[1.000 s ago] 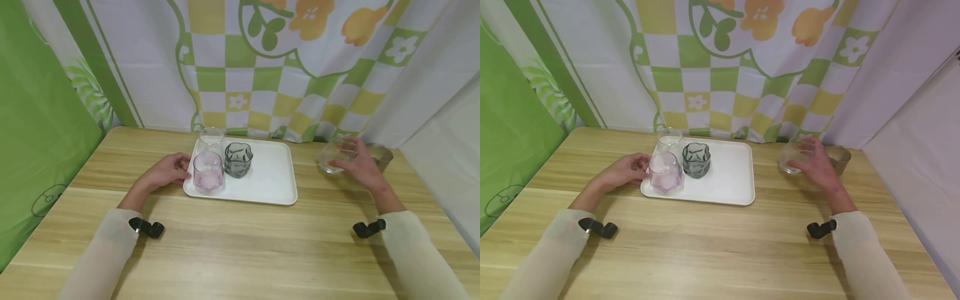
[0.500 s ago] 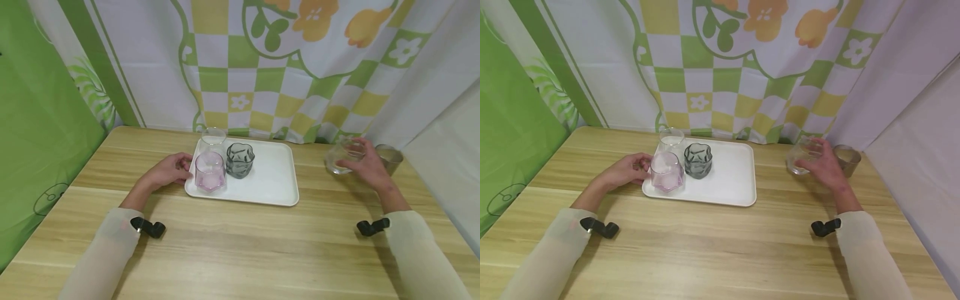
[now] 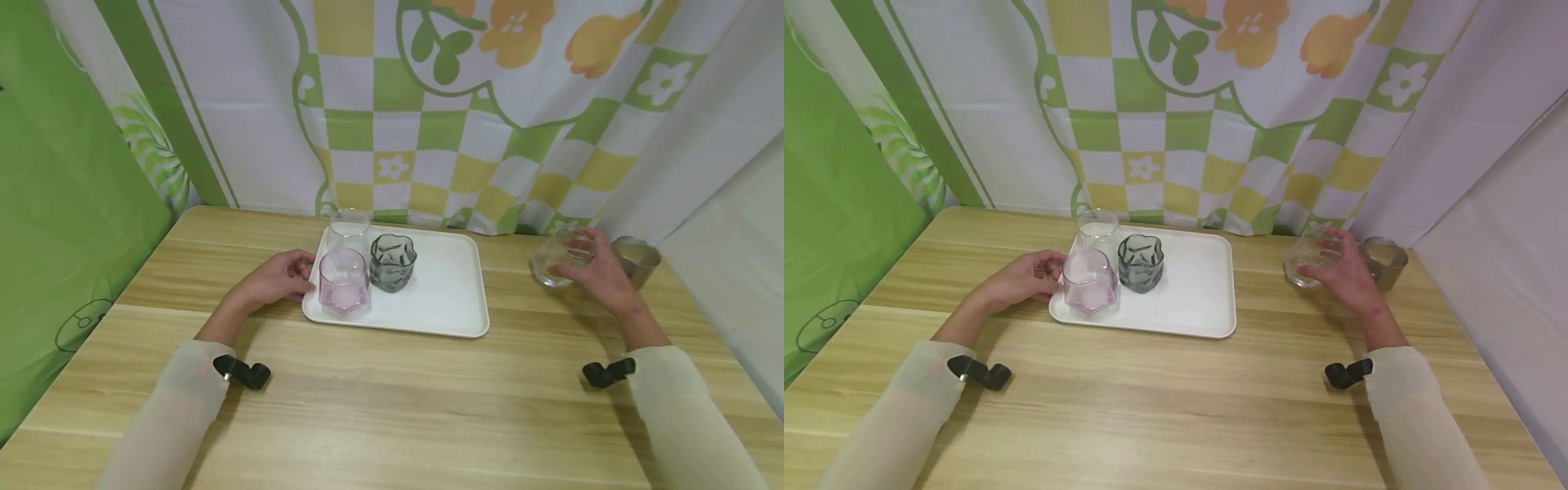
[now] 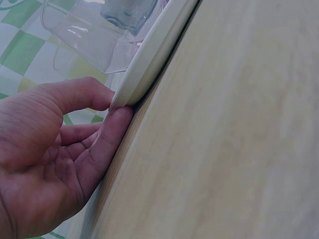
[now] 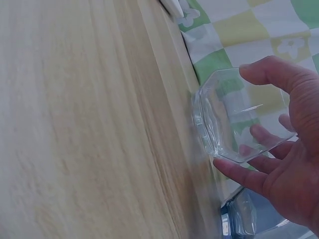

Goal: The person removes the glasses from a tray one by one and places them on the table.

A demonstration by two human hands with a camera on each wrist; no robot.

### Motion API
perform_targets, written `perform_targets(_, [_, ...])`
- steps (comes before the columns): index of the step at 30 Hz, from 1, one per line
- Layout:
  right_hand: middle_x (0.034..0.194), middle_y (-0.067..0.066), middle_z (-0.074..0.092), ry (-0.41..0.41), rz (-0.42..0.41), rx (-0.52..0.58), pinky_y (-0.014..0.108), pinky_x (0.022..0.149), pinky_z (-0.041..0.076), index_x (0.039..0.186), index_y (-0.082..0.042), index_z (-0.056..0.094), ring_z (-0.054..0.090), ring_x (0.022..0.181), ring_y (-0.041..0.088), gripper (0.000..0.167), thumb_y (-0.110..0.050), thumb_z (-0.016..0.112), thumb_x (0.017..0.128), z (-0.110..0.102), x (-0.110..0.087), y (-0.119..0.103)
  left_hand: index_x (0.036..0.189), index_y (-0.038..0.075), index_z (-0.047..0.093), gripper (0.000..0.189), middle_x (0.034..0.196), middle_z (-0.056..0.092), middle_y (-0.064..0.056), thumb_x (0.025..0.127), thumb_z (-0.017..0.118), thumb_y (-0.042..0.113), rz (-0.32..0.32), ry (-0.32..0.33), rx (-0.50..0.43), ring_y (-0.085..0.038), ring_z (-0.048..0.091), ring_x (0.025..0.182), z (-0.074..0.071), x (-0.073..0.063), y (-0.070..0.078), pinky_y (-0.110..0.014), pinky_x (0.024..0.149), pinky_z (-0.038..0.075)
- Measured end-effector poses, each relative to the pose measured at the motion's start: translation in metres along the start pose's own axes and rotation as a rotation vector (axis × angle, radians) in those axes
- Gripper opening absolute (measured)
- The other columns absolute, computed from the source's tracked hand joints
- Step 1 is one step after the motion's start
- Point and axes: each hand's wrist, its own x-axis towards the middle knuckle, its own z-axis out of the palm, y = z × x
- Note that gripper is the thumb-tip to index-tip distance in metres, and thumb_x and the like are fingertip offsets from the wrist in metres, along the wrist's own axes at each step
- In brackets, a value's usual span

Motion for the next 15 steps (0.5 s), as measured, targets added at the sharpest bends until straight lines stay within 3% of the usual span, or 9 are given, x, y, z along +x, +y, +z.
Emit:
perform_targets(2, [0.155,0.033,0.035,-0.008,-0.009,-0.006,0.065,0.106,0.039,0.16,-0.001,0.01,0.036,0.138,0.053,0.099,-0.018,0.079,0.092,-0.0002,0.0003,0.0,0.145,-0.014,0.038,0.063,0.1,0.045,-0.014,0.087,0.065,-0.008,-0.001,0.002,0.002,-0.02,0.054,0.086,-0.0002,-0.0001,0.0,-0.032,0.073,0.061])
perform_targets(15, [0.157,0.036,0.026,-0.037,-0.019,0.021,0.072,0.106,0.033,0.162,-0.003,0.002,0.029,0.14,0.057,0.104,-0.015,0.079,0.092,-0.001,-0.0013,-0.0014,0.144,-0.014,0.039,0.063,0.1,0.045,-0.014,0.087,0.065,-0.008,0.002,0.001,0.002,-0.02,0.053,0.087,-0.0001,0.0003,-0.0006,-0.032,0.074,0.061])
